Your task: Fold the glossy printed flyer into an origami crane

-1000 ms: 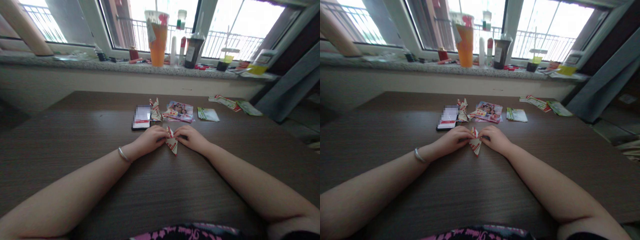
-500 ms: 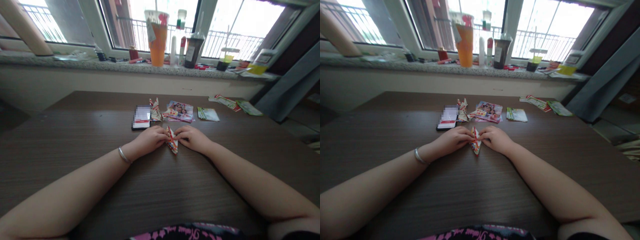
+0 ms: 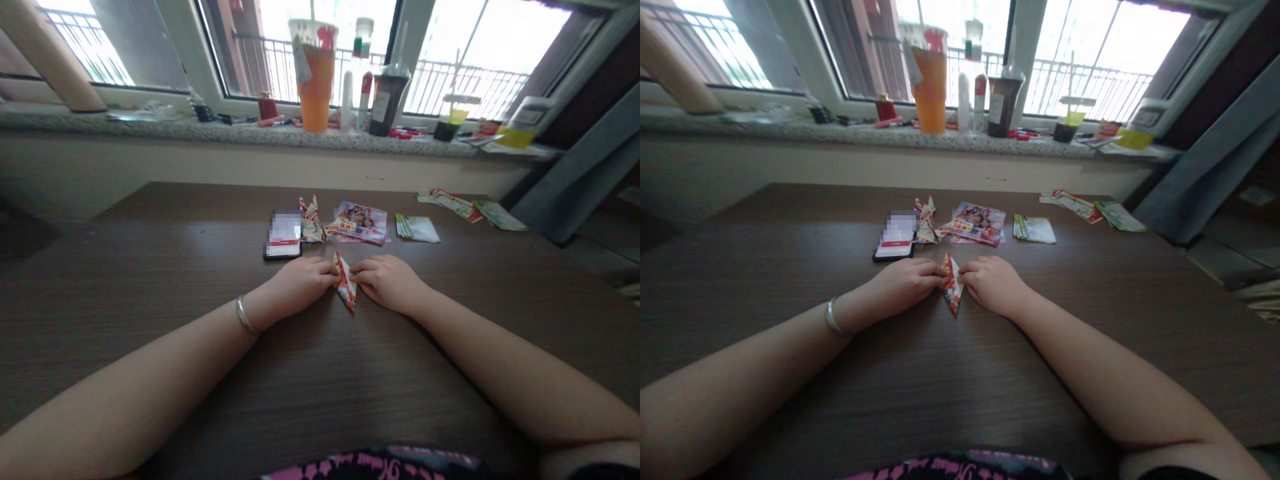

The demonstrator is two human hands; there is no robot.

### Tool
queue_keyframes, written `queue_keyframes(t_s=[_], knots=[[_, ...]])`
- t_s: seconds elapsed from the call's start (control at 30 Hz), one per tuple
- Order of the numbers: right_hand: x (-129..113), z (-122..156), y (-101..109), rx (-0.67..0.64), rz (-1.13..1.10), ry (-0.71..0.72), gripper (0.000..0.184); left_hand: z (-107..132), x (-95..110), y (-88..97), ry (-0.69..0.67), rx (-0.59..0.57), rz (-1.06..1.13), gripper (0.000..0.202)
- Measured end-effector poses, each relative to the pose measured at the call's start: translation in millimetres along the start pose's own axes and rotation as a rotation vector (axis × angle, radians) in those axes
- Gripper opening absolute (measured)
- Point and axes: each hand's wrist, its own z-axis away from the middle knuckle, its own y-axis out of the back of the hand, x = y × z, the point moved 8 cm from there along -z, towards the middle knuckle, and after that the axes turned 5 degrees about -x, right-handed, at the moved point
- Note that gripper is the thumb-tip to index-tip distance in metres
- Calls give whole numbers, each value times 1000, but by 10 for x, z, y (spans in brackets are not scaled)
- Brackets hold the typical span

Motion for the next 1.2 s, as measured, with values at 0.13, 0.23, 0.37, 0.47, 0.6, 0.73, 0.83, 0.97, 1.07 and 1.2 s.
queue_keyframes(t_s=[0.13, 0.23, 0.37, 0.47, 0.6, 0.73, 0.83, 0.97, 1.07, 1.2], knots=[[20, -4, 0, -45, 0, -66, 26, 11, 13, -25, 35, -29, -7, 24], [11, 3, 14, -65, 3, -108, 28, 22, -6, -8, 59, -44, 27, 25], [-17, 26, 39, -73, -2, -156, 37, 50, -75, 57, 53, -10, 161, 25], [-46, 40, 56, -65, 7, -153, 41, 69, -97, 122, 4, 48, 253, 25], [-57, 44, 73, -15, 48, -112, 41, 71, -64, 174, -56, 93, 320, 25], [26, 46, 35, 19, 60, -134, 40, 59, -1, 162, -79, 70, 323, 26], [106, 45, -21, 35, 20, -139, 39, 56, 35, 151, -43, 65, 264, 27], [188, 38, -131, 21, -38, -109, 43, 52, 81, 112, 10, 54, 207, 32], [224, 35, -229, -24, -70, -100, 50, 51, 69, 86, 57, 61, 170, 30], [247, 34, -299, -44, -74, -111, 55, 46, 39, 61, 79, 53, 129, 28]])
